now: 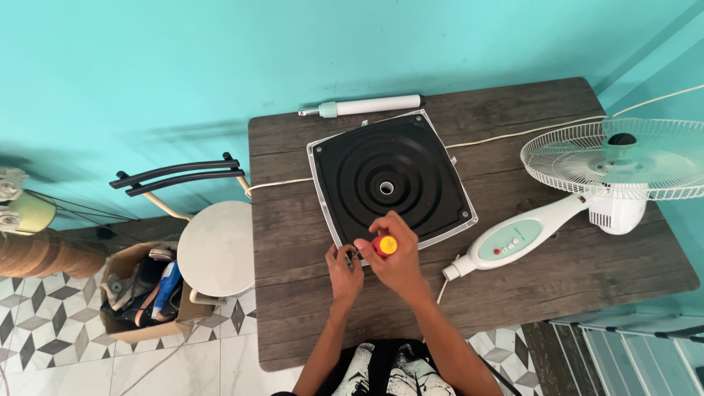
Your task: The person disassembles a standing fan on a table. They remove the fan head, detach the pole, flip the base, and use a screwdriver to loosen screws on the underside of the base.
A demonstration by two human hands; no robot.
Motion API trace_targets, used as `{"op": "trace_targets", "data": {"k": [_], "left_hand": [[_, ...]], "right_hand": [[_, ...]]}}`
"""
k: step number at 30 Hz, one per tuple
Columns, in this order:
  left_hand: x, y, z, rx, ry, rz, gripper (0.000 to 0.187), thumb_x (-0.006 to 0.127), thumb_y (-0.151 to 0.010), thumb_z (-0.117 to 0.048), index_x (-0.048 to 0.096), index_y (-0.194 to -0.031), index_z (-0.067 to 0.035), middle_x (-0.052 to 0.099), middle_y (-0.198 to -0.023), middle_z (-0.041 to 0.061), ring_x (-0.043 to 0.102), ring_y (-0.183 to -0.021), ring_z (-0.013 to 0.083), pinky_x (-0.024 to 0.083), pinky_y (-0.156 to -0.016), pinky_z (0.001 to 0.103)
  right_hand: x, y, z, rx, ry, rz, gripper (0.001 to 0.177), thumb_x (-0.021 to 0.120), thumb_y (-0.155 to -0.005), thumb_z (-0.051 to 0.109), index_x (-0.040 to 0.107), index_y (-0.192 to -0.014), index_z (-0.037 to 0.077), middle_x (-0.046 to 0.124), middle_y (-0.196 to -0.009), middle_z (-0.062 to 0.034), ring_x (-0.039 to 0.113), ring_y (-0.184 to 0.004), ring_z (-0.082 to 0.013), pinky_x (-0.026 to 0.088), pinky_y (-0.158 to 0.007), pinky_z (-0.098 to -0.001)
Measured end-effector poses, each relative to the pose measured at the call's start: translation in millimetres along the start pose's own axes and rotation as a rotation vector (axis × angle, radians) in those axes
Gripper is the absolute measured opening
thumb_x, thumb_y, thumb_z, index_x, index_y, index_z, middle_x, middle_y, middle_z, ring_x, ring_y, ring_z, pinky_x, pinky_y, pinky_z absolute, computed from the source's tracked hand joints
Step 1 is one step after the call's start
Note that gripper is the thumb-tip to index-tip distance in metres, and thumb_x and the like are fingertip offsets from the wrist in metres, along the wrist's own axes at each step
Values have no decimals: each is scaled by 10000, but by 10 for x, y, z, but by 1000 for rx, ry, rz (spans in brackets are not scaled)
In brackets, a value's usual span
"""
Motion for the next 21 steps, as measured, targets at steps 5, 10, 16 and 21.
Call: {"op": "trace_targets", "data": {"k": [5,10,16,21], "left_hand": [[8,-17,-47,-53,12,36,240,637,-888,-38,648,-1114,-117,422,-1411,277,601,-1125,444,594,-721,408],[-41,-8,-213,28,30,-8,220,658,-893,-32,647,-1104,-94,428,-1384,268,590,-1120,427,590,-714,397],[-21,-1,-151,-61,45,67,207,656,-921,-81,644,-1124,-115,412,-1423,225,657,-1006,346,575,-729,370],[-65,-4,-204,-38,52,70,221,677,-921,-97,656,-1140,-116,416,-1419,220,648,-976,308,571,-733,372]], "right_hand": [[-124,-48,19,-5,-157,-20,444,876,-786,167,577,-1082,23,627,-932,-49,642,-835,-138,541,-764,-278],[-100,27,-125,-7,-407,14,355,614,-1032,50,453,-1347,22,612,-1142,-79,616,-1055,-155,535,-1019,-301],[-92,145,-369,65,-472,-61,253,653,-1011,5,528,-1231,16,645,-962,-67,608,-850,-102,551,-800,-264],[-105,97,-420,179,-522,-72,183,647,-943,32,597,-1119,26,633,-802,-20,597,-679,-59,550,-633,-224]]}}
Point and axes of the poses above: each hand's wrist, its own y-axis away from the middle knuckle, its own x-axis out of the palm, z = x × y, the point moved 10 cm from there along -y, towards the middle knuckle
